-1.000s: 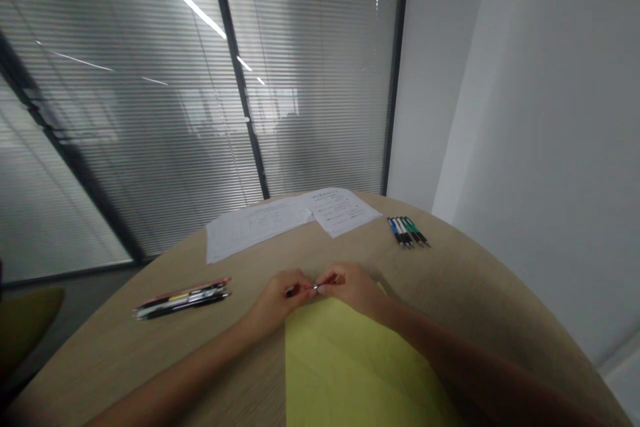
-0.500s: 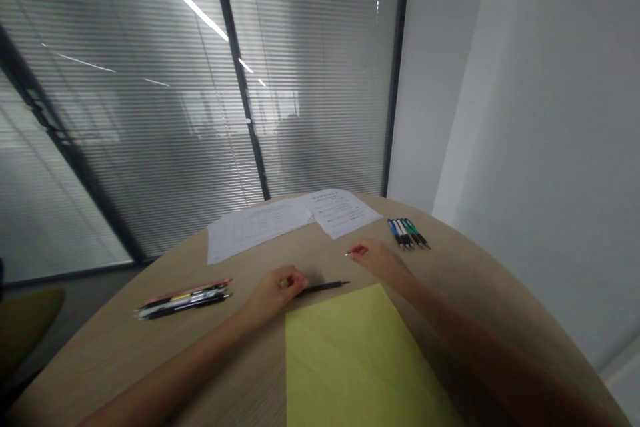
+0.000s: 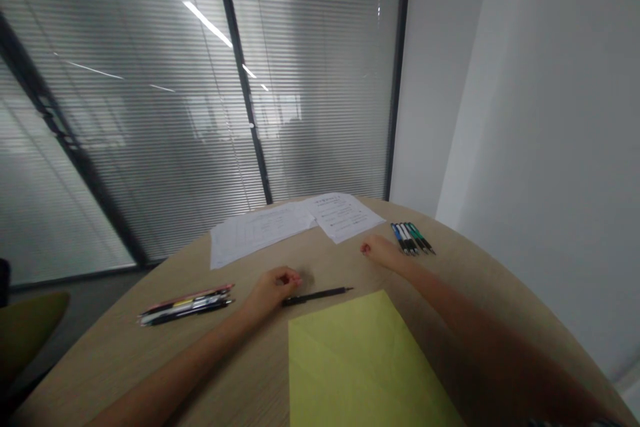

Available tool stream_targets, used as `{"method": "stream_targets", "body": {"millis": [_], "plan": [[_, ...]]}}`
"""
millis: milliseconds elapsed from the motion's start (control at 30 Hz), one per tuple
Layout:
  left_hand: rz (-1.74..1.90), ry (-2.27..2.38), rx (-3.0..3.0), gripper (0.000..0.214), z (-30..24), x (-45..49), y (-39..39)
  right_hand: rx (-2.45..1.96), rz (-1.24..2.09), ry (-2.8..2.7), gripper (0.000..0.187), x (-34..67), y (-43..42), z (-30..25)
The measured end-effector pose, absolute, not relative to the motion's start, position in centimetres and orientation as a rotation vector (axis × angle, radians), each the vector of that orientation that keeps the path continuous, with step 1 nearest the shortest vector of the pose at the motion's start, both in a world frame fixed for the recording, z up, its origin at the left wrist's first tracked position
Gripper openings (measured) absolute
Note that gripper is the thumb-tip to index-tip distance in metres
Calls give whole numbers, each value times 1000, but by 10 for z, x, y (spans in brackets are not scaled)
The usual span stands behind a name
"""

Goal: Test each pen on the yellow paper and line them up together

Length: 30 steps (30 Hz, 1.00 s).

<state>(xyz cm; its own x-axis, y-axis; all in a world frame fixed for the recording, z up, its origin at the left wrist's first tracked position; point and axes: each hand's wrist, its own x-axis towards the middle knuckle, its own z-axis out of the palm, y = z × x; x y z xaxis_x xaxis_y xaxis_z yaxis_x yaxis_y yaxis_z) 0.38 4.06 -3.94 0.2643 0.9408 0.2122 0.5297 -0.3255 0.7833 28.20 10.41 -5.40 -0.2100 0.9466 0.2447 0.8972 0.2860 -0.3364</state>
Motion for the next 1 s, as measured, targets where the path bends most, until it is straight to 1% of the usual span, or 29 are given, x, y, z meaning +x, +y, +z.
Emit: {"method": "stream_targets", "body": {"millis": [133,233,333,467,567,700,900,1000], "plan": [[909,1315,1959,11,-40,5,41,-1676,156,-2153,25,282,103,-49],[898,1301,1967,12,-41,7,39,-1640,128,-2144,29,266,85,-40],[866,1285,1989,14,-41,9,37,-1394,191,-2242,23,236,57,-31],[835,1250,2035,14,-40,12,33,-1245,253,-2325,20,200,26,-24],[813,1226,2053,14,-38,13,31,-1238,218,-2355,14,189,19,-24],[824,1222,2055,14,-38,12,31,-1283,205,-2349,11,189,21,-29],[816,1211,2070,15,-40,11,31,-1255,236,-2345,11,185,19,-34],[799,1226,2089,17,-42,11,33,-1292,190,-2378,11,184,19,-33]]}}
